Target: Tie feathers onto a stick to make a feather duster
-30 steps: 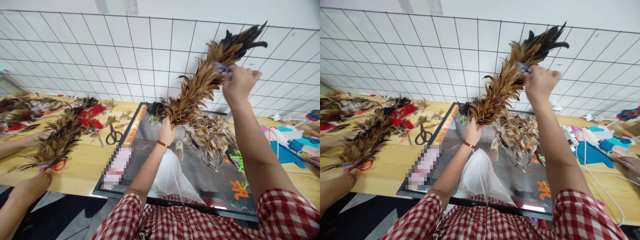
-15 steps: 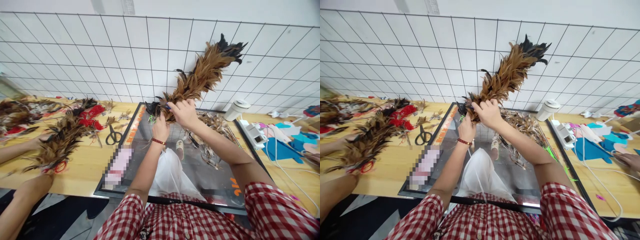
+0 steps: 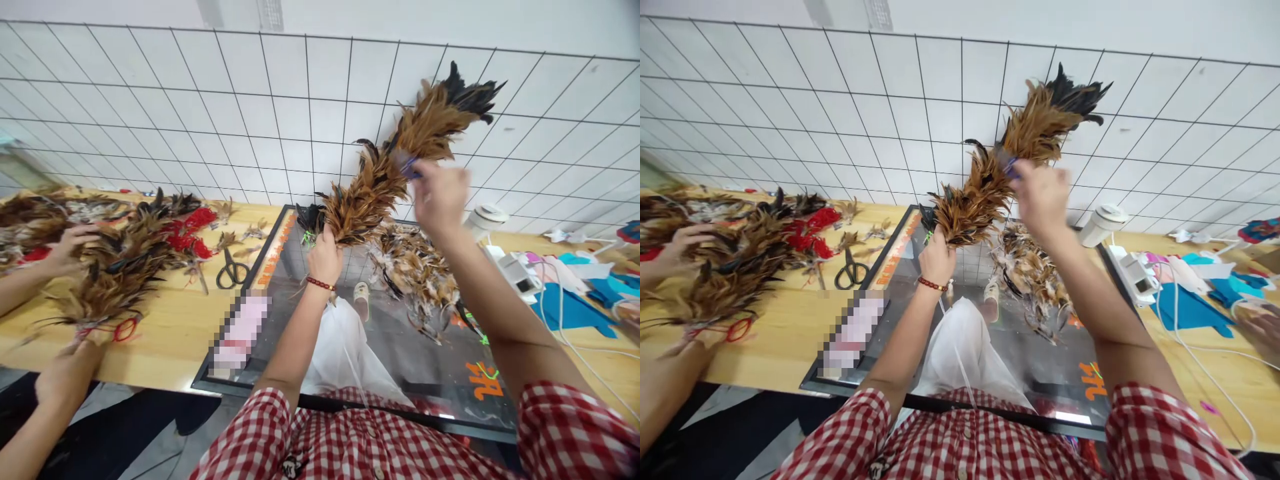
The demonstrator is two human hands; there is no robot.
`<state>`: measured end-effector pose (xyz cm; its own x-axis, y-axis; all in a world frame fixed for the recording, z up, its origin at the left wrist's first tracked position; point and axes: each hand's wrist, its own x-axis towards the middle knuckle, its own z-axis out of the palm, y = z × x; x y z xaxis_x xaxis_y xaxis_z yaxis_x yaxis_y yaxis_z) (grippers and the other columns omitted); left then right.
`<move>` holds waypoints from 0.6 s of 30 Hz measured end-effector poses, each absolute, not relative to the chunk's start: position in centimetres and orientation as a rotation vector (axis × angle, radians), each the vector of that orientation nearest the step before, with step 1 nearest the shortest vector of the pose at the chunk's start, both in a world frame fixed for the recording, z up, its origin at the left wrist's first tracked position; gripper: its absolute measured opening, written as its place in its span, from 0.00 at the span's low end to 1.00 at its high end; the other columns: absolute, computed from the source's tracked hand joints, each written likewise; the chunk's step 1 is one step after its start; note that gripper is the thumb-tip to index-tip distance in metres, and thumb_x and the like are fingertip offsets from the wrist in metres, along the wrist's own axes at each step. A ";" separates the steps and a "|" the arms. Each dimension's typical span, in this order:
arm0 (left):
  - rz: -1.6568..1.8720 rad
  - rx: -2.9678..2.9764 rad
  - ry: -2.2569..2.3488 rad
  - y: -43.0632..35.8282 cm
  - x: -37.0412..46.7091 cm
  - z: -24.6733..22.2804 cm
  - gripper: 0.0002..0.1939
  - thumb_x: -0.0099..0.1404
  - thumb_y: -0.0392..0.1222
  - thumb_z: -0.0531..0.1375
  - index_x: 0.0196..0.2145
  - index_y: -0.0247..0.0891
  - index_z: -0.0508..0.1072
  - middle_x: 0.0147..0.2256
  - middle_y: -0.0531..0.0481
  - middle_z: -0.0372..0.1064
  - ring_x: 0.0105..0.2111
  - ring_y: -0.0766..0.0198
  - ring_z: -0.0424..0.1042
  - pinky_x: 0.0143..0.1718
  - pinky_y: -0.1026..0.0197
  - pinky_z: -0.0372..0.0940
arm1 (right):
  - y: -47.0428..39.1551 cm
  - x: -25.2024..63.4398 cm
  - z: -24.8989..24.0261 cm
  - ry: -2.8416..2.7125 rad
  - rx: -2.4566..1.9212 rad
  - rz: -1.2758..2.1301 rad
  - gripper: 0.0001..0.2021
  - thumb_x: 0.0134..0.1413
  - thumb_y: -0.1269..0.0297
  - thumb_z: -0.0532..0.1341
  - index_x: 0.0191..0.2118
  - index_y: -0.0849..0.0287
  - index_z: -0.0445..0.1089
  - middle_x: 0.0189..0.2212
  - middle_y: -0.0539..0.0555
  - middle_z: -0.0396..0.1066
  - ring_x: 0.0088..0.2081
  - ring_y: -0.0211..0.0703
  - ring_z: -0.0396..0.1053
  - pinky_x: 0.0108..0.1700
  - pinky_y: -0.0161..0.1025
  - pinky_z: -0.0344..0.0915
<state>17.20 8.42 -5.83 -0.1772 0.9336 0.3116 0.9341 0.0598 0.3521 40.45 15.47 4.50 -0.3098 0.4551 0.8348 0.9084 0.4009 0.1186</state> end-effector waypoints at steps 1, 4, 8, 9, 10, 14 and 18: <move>-0.753 -2.011 -2.288 8.4 17.2 -5.8 0.33 0.69 0.37 0.53 0.70 0.31 0.55 0.54 0.34 0.72 0.46 0.51 0.78 0.43 0.55 0.70 | 14.3 38.3 2.7 -2.050 -1.070 -0.791 0.21 0.74 0.54 0.47 0.58 0.59 0.69 0.36 0.58 0.72 0.40 0.49 0.64 0.49 0.49 0.51; -0.736 -2.000 -2.277 8.4 17.2 -5.9 0.32 0.70 0.39 0.52 0.70 0.32 0.56 0.53 0.34 0.72 0.45 0.51 0.78 0.42 0.55 0.70 | 12.4 33.3 -0.7 -2.331 -0.886 -0.770 0.19 0.73 0.56 0.49 0.57 0.55 0.71 0.30 0.54 0.70 0.36 0.46 0.61 0.48 0.48 0.51; -0.711 -2.004 -2.252 8.4 17.1 -5.9 0.33 0.69 0.37 0.53 0.70 0.32 0.55 0.54 0.34 0.71 0.45 0.51 0.78 0.43 0.56 0.70 | 15.0 33.6 1.7 -2.284 -1.125 -0.730 0.20 0.72 0.57 0.49 0.58 0.58 0.71 0.35 0.59 0.73 0.40 0.48 0.63 0.50 0.51 0.49; -0.708 -2.007 -2.254 8.4 17.1 -5.9 0.33 0.69 0.37 0.53 0.70 0.31 0.55 0.54 0.34 0.71 0.45 0.51 0.78 0.42 0.56 0.70 | 16.1 35.1 3.3 -2.227 -1.248 -0.720 0.21 0.73 0.57 0.49 0.59 0.59 0.70 0.38 0.60 0.74 0.42 0.49 0.64 0.51 0.53 0.49; -0.709 -2.010 -2.257 8.4 17.1 -5.9 0.33 0.69 0.37 0.53 0.70 0.31 0.55 0.54 0.34 0.71 0.45 0.51 0.78 0.42 0.56 0.70 | 17.2 37.0 5.1 -2.146 -1.381 -0.710 0.21 0.73 0.57 0.49 0.60 0.60 0.69 0.40 0.62 0.74 0.44 0.50 0.64 0.52 0.54 0.48; -0.739 -2.018 -2.270 8.5 17.1 -6.0 0.34 0.68 0.36 0.54 0.70 0.31 0.55 0.53 0.33 0.72 0.46 0.51 0.78 0.42 0.56 0.70 | 20.2 45.9 11.6 -1.618 -1.800 -0.634 0.24 0.75 0.56 0.44 0.62 0.64 0.67 0.50 0.70 0.73 0.49 0.54 0.66 0.52 0.58 0.47; -0.830 -2.026 -2.296 8.6 16.9 -6.0 0.33 0.68 0.36 0.54 0.69 0.30 0.57 0.54 0.31 0.72 0.47 0.49 0.78 0.43 0.55 0.70 | 19.1 47.8 10.9 -1.465 -1.572 -0.644 0.27 0.76 0.53 0.39 0.62 0.66 0.64 0.54 0.73 0.70 0.52 0.58 0.65 0.51 0.54 0.51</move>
<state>16.92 8.60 -6.04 -0.1843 0.9321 0.3119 0.9159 0.0478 0.3985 47.81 19.08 10.85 0.1745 0.5182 0.8373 0.9673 0.0689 -0.2442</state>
